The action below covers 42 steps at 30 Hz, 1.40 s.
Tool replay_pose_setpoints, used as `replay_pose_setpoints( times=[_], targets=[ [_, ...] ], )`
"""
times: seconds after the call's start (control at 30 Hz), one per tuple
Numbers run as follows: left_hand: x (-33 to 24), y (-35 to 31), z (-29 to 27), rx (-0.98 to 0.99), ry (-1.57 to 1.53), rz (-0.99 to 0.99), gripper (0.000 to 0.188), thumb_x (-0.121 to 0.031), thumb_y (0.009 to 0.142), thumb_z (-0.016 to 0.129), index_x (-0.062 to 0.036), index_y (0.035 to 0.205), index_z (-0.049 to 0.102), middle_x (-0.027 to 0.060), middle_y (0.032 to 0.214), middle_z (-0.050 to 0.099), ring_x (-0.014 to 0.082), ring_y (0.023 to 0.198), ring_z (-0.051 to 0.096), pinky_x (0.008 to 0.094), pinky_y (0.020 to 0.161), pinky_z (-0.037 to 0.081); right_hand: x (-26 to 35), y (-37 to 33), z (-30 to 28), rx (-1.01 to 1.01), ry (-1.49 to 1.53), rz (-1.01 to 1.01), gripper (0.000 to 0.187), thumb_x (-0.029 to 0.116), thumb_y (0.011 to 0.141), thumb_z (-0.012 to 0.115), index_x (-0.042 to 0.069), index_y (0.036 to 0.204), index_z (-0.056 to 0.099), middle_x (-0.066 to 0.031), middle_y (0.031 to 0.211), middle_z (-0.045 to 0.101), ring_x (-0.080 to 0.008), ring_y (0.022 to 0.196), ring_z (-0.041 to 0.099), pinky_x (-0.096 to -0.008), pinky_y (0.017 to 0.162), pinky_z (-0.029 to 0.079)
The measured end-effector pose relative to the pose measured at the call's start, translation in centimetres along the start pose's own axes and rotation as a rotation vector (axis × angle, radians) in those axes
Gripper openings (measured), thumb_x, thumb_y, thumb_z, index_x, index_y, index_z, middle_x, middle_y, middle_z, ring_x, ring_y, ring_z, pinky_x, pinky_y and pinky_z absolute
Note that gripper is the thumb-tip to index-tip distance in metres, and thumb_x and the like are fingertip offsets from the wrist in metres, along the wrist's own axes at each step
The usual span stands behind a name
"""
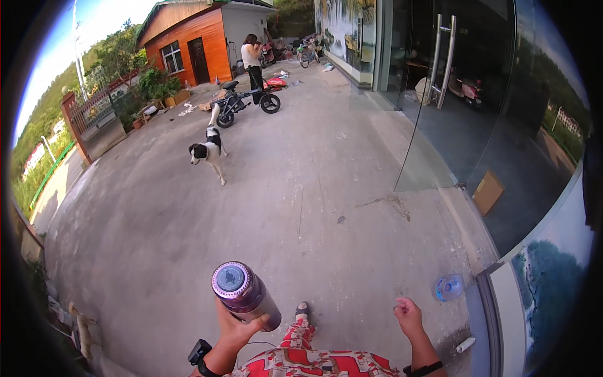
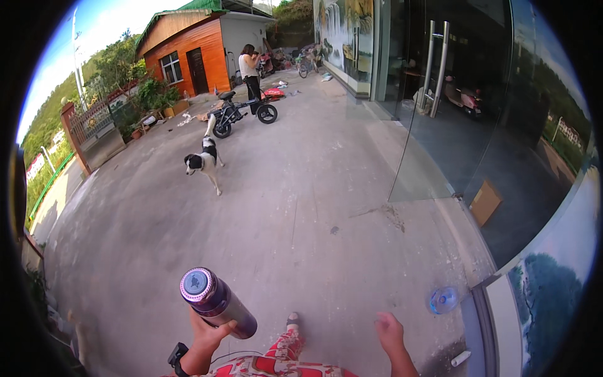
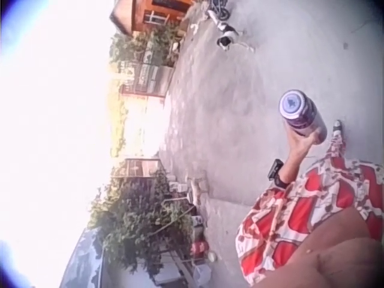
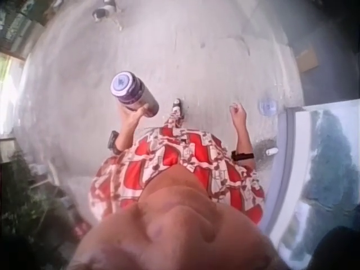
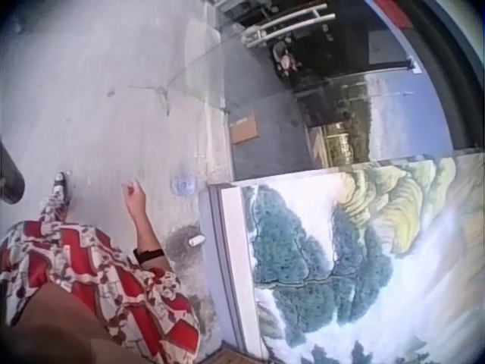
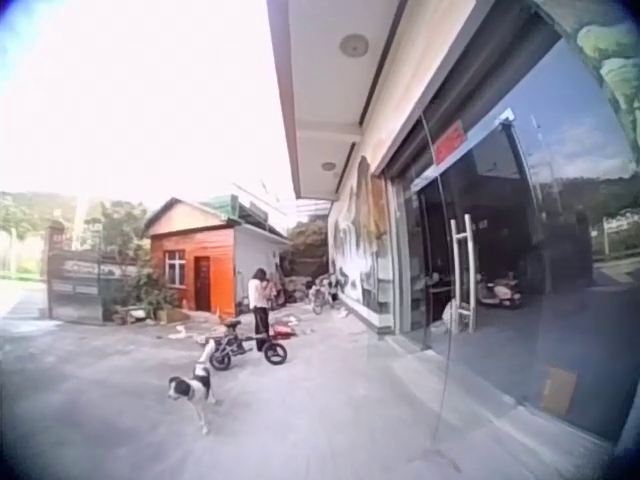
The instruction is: Cleaning a red wooden chair with a damp cloth.
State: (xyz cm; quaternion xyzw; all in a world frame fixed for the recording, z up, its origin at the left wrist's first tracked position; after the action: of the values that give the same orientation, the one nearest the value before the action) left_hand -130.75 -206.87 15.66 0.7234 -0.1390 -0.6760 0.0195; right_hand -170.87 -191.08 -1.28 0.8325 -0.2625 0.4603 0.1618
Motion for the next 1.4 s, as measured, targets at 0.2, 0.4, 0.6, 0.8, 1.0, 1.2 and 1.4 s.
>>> replay_pose_setpoints(
  times=[0.2,0.4,0.6,0.8,1.0,1.2,1.4],
  targets=[
    [2.9,15.9,3.7,0.065,0.035,-0.014,0.092,-0.022,0.057,0.085,-0.0023,0.127,0.028,0.013,0.119,0.046,0.0229,0.11,0.05,0.0366,0.094,0.041,0.1,8.7,4.2,0.04,0.003,0.158,0.028,0.01,0.078,0.063,0.005,0.106,0.06,-0.0075,0.081,0.064,-0.0139,0.071,0.061,-0.0263,0.066,0.049],
    [4.3,32.6,9.3,0.18,0.006,0.063,0.094,-0.023,0.057,0.085,-0.0015,0.128,0.027,0.0127,0.119,0.045,0.0221,0.112,0.048,0.0352,0.095,0.039,1.7,16.2,4.6,0.009,-0.004,0.324,0.029,0.01,0.079,0.063,0.005,0.107,0.059,-0.0075,0.081,0.064,-0.0137,0.071,0.061,-0.0266,0.066,0.049],
    [5.2,46.4,16.6,0.214,0.046,0.051,0.075,-0.016,0.057,0.082,0.0002,0.117,0.041,0.0113,0.109,0.053,0.0209,0.099,0.055,0.0343,0.087,0.046,1.5,30.0,6.0,-0.003,-0.032,0.357,0.03,0.008,0.081,0.06,0.003,0.111,0.057,-0.0067,0.08,0.064,-0.0113,0.069,0.059,-0.0246,0.064,0.049],
    [5.9,57.6,21.8,0.172,0.062,-0.009,0.078,-0.016,0.058,0.082,-0.0005,0.121,0.038,0.0119,0.111,0.052,0.0216,0.101,0.055,0.0348,0.088,0.045,5.3,47.4,5.2,0.061,-0.028,0.326,0.031,0.009,0.081,0.062,0.005,0.111,0.057,-0.0062,0.081,0.063,-0.0111,0.069,0.058,-0.0249,0.064,0.048],
    [6.0,68.5,26.8,0.157,0.057,-0.016,0.089,-0.018,0.058,0.083,-0.002,0.127,0.029,0.0134,0.118,0.048,0.0223,0.108,0.052,0.0362,0.094,0.042,5.7,62.2,4.2,0.015,-0.011,0.298,0.033,0.016,0.079,0.065,0.006,0.109,0.058,-0.009,0.081,0.065,-0.0167,0.074,0.063,-0.0307,0.069,0.05],
    [8.0,81.7,31.7,0.194,0.005,0.043,0.091,-0.02,0.058,0.083,-0.0016,0.127,0.027,0.0124,0.119,0.046,0.0215,0.111,0.049,0.0348,0.096,0.039,7.8,76.1,6.5,0.015,0.011,0.172,0.032,0.011,0.079,0.064,0.004,0.11,0.057,-0.008,0.081,0.063,-0.0136,0.072,0.06,-0.0271,0.067,0.049],
    [10.1,96.5,37.5,0.278,-0.004,0.059,0.096,-0.024,0.058,0.082,0.0013,0.131,0.026,0.0141,0.123,0.043,0.0225,0.115,0.045,0.0352,0.098,0.036,7.9,84.9,7.8,-0.001,0.045,0.258,0.034,0.004,0.077,0.06,0.002,0.111,0.055,-0.006,0.08,0.062,-0.0118,0.07,0.059,-0.0251,0.066,0.049]
  ],
)
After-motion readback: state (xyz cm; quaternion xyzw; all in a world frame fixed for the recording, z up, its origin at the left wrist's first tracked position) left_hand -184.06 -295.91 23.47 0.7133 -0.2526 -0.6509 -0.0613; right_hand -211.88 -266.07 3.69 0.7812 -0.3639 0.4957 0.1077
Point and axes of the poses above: each hand's wrist, its own y-axis towards the middle knuckle, its own z-axis out of the palm, x = y × z, the point moved 1 cm from there along y, towards the middle knuckle
